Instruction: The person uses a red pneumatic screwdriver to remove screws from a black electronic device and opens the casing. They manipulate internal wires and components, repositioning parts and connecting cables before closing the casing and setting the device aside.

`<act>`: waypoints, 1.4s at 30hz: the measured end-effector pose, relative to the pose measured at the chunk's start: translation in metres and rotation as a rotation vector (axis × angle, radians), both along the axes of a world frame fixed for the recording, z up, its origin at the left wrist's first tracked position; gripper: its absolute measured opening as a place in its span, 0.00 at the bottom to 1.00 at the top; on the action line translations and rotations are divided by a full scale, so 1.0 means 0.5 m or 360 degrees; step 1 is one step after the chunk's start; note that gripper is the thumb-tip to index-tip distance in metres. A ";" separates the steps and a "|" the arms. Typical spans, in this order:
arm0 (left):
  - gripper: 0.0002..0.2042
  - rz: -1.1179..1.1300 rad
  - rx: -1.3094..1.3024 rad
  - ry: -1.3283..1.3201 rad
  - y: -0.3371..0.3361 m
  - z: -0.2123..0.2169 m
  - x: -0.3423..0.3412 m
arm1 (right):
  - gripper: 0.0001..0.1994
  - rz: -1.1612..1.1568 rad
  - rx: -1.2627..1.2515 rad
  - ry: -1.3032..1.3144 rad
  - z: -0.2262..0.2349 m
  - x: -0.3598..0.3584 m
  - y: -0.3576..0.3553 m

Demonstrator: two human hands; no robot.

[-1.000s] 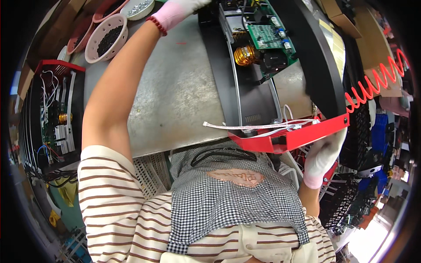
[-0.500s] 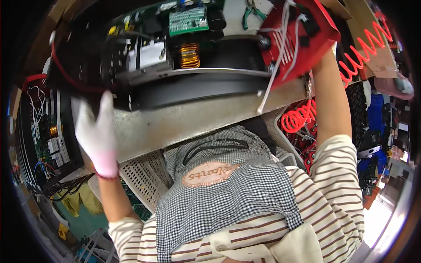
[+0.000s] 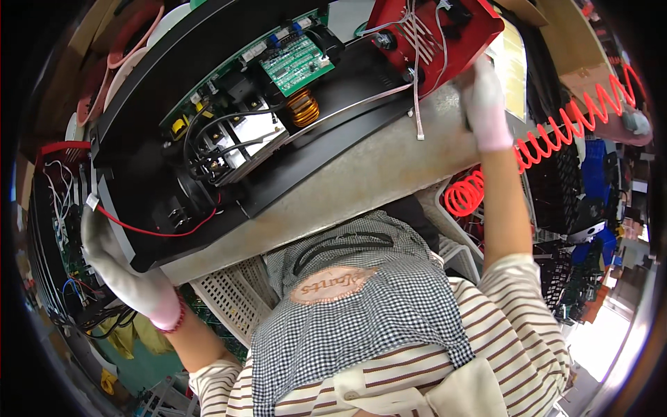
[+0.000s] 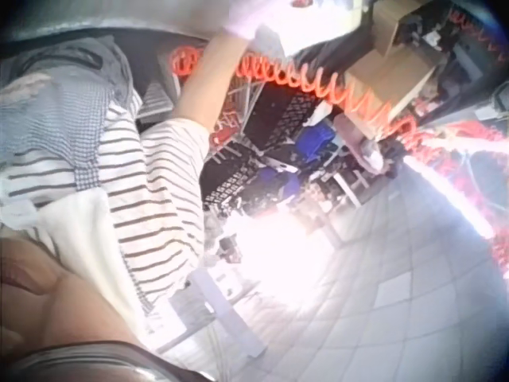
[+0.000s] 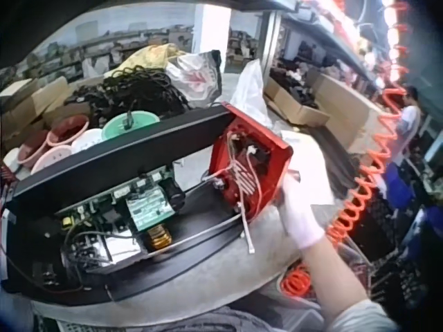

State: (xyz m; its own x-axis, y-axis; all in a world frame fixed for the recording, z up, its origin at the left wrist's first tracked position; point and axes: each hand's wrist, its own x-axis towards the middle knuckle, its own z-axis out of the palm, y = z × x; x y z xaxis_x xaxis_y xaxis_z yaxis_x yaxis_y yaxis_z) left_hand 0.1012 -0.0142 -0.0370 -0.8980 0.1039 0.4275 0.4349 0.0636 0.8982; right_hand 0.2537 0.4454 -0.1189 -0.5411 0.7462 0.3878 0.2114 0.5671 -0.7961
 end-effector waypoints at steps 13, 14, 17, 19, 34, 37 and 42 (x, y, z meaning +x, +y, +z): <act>0.26 -0.0531 -0.0430 -0.0206 0.156 0.122 -0.092 | 0.13 0.0372 -0.0462 -0.0213 0.070 0.065 -0.251; 0.26 -0.0526 -0.0464 -0.0196 0.150 0.117 -0.097 | 0.13 0.0453 -0.0374 -0.0199 0.068 0.050 -0.252; 0.26 -0.0514 -0.0646 -0.0119 0.119 0.116 -0.112 | 0.15 0.0584 0.0048 -0.0181 0.049 0.002 -0.242; 0.26 -0.0500 -0.0781 -0.0044 0.096 0.108 -0.134 | 0.16 0.0673 0.0226 -0.0135 0.049 -0.019 -0.242; 0.22 -0.0531 -0.0162 -0.0092 0.118 0.091 -0.089 | 0.13 -0.0017 0.0355 -0.0224 0.095 0.041 -0.241; 0.25 -0.0490 -0.0456 0.0144 0.123 0.092 -0.050 | 0.16 -0.0260 0.0196 -0.0382 0.062 0.069 -0.209; 0.24 -0.0560 -0.0054 -0.0445 0.122 0.088 -0.063 | 0.19 -0.0273 0.0206 -0.0861 0.038 0.046 -0.175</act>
State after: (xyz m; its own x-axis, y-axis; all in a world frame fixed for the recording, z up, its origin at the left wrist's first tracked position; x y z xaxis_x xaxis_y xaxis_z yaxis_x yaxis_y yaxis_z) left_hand 0.0695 0.0465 0.0069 -0.8861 0.4333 0.1644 0.1760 -0.0135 0.9843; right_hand 0.2768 0.3579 -0.1001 -0.5632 0.8056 0.1837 0.6664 0.5743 -0.4755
